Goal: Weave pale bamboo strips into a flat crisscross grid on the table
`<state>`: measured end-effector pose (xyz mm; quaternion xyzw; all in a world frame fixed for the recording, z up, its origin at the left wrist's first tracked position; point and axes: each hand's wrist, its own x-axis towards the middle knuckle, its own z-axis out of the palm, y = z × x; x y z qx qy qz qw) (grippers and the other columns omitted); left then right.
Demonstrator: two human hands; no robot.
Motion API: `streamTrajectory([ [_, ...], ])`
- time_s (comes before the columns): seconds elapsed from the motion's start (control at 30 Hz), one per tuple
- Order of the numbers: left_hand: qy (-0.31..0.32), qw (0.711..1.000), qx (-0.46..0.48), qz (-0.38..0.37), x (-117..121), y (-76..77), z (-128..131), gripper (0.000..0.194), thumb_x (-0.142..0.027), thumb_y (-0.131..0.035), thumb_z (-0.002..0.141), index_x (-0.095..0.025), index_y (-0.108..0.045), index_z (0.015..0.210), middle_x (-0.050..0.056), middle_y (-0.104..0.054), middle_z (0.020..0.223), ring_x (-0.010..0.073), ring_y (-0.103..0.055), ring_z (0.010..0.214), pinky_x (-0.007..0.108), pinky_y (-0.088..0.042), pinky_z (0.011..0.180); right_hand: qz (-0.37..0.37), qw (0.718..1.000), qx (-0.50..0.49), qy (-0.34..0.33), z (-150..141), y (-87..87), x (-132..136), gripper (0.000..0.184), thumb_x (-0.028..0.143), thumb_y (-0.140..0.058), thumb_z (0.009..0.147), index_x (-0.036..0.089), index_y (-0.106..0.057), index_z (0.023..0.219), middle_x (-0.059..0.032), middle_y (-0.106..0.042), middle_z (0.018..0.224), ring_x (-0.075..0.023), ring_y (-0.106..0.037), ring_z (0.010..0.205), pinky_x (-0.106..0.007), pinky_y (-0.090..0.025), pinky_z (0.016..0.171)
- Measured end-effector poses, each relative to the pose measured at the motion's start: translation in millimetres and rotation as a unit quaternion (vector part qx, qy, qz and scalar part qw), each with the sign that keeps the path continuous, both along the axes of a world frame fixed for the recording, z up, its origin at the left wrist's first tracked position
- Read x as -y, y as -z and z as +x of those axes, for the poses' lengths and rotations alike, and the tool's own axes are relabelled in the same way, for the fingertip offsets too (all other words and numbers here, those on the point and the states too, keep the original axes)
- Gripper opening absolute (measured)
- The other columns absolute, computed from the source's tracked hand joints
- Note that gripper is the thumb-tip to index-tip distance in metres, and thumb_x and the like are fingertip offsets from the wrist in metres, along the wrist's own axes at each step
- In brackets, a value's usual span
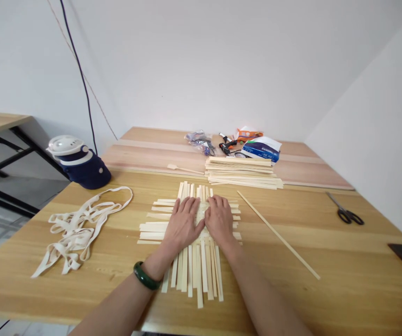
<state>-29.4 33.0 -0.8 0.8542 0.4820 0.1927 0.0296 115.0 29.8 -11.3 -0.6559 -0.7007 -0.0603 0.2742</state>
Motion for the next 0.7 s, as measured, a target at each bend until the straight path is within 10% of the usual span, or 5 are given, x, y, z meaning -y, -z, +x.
streamTrajectory([
  [0.53, 0.007, 0.998, 0.056, -0.012, -1.4, 0.0, -4.2, 0.056, -0.034, -0.052, 0.09, -0.011, -0.042, 0.14, 0.017, -0.051, 0.141, 0.0287, -0.043, 0.134, 0.05, -0.029, 0.117, 0.012, 1.0, 0.002, 0.007, -1.7, 0.0, 4.6, 0.029, 0.007, -0.049, 0.085, 0.016, -0.063, 0.109, -0.0115, -0.059, 0.114, -0.0269, -0.047, 0.107, -0.038, -0.041, 0.094],
  [0.7, -0.09, 0.993, 0.07, 0.04, -1.0, 4.4, -6.9, 0.044, -0.032, -0.045, 0.094, -0.012, -0.049, 0.133, 0.018, -0.053, 0.136, 0.0319, -0.043, 0.134, 0.056, -0.028, 0.116, 0.031, 0.999, 0.02, 0.006, -2.0, -0.7, 5.1, 0.027, 0.008, -0.05, 0.085, 0.016, -0.064, 0.105, -0.0118, -0.06, 0.107, -0.0271, -0.047, 0.103, -0.041, -0.039, 0.095],
])
